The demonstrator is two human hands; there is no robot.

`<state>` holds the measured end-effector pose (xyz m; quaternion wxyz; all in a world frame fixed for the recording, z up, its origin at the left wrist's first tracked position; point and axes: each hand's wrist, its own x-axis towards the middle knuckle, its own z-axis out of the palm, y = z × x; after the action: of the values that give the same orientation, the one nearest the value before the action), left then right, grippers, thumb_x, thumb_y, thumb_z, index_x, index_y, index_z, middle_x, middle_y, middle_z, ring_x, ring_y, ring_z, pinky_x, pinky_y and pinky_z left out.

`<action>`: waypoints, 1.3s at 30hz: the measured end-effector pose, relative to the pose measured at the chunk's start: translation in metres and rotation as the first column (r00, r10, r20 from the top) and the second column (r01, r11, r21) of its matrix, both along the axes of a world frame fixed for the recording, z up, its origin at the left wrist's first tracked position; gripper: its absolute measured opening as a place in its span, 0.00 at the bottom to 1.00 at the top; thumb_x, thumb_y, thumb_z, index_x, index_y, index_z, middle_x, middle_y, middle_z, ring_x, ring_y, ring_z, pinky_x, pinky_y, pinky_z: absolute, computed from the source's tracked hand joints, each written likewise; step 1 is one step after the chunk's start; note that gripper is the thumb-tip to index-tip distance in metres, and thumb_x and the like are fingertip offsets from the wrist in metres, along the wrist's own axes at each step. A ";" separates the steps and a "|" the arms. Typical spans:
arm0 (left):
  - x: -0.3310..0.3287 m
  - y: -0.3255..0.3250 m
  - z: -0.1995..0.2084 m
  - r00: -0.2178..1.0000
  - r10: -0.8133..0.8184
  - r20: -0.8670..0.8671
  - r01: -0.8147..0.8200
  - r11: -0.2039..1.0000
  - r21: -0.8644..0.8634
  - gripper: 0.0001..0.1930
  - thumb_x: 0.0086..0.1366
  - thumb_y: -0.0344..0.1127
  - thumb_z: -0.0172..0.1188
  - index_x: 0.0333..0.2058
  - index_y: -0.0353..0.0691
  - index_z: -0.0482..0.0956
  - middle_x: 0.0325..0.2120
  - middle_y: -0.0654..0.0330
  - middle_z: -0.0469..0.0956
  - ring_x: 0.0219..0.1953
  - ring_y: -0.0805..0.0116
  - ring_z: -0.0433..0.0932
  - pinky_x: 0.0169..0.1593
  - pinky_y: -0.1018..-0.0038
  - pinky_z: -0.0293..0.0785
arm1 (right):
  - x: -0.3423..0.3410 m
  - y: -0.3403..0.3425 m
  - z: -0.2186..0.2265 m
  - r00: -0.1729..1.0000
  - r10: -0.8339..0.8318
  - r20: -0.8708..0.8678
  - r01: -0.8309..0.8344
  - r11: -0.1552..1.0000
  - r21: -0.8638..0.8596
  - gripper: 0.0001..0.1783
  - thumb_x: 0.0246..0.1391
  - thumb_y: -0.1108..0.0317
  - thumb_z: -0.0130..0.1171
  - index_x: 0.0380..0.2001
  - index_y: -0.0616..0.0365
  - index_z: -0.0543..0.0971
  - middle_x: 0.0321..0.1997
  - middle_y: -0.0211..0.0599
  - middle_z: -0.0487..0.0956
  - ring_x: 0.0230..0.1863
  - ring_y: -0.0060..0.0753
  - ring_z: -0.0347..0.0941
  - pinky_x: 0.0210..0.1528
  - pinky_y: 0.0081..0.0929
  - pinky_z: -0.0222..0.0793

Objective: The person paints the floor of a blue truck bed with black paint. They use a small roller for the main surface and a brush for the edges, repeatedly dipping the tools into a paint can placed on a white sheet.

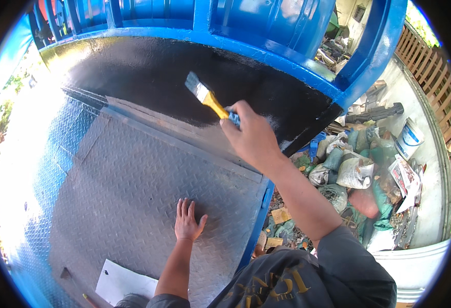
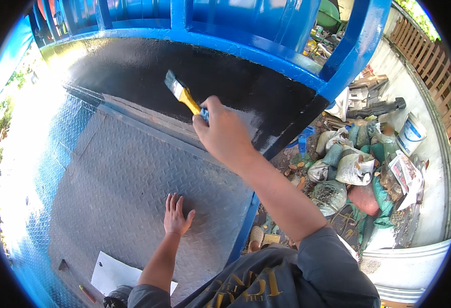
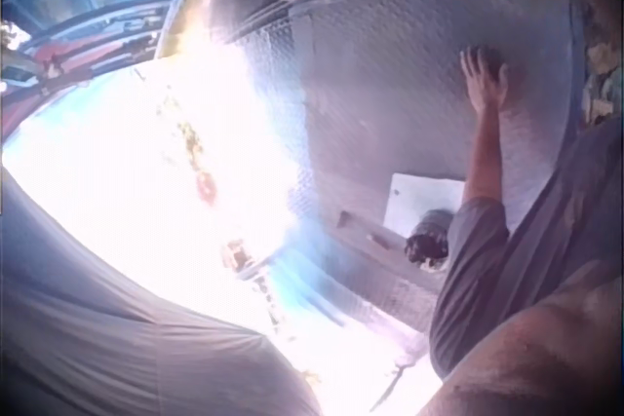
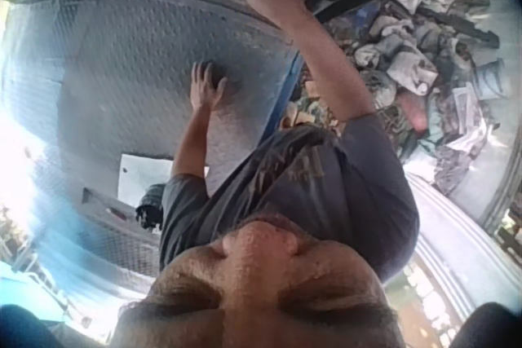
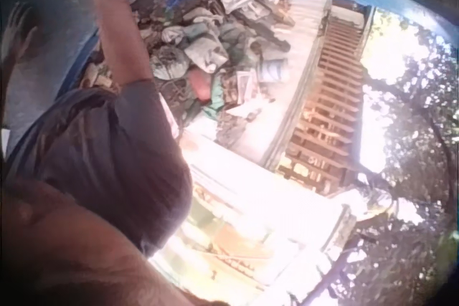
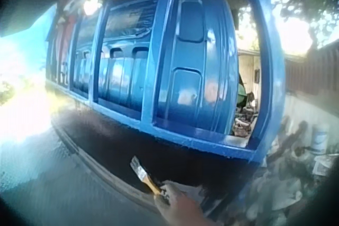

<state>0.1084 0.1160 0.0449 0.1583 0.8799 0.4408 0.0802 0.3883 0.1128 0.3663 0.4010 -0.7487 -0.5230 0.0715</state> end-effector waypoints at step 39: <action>-0.001 -0.006 -0.012 0.999 -0.027 -0.030 0.028 0.999 0.030 0.40 0.72 0.63 0.54 0.70 0.37 0.66 0.75 0.46 0.57 0.80 0.44 0.46 0.79 0.53 0.50 | 0.120 -0.261 0.010 0.863 -0.503 0.040 0.496 0.860 0.123 0.16 0.64 0.61 0.61 0.50 0.58 0.83 0.25 0.48 0.79 0.22 0.41 0.72 0.31 0.37 0.67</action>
<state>0.1071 0.1100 0.0328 0.1396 0.8892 0.4297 0.0718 0.5080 -0.1480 0.3764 0.4270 -0.8379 -0.3281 -0.0898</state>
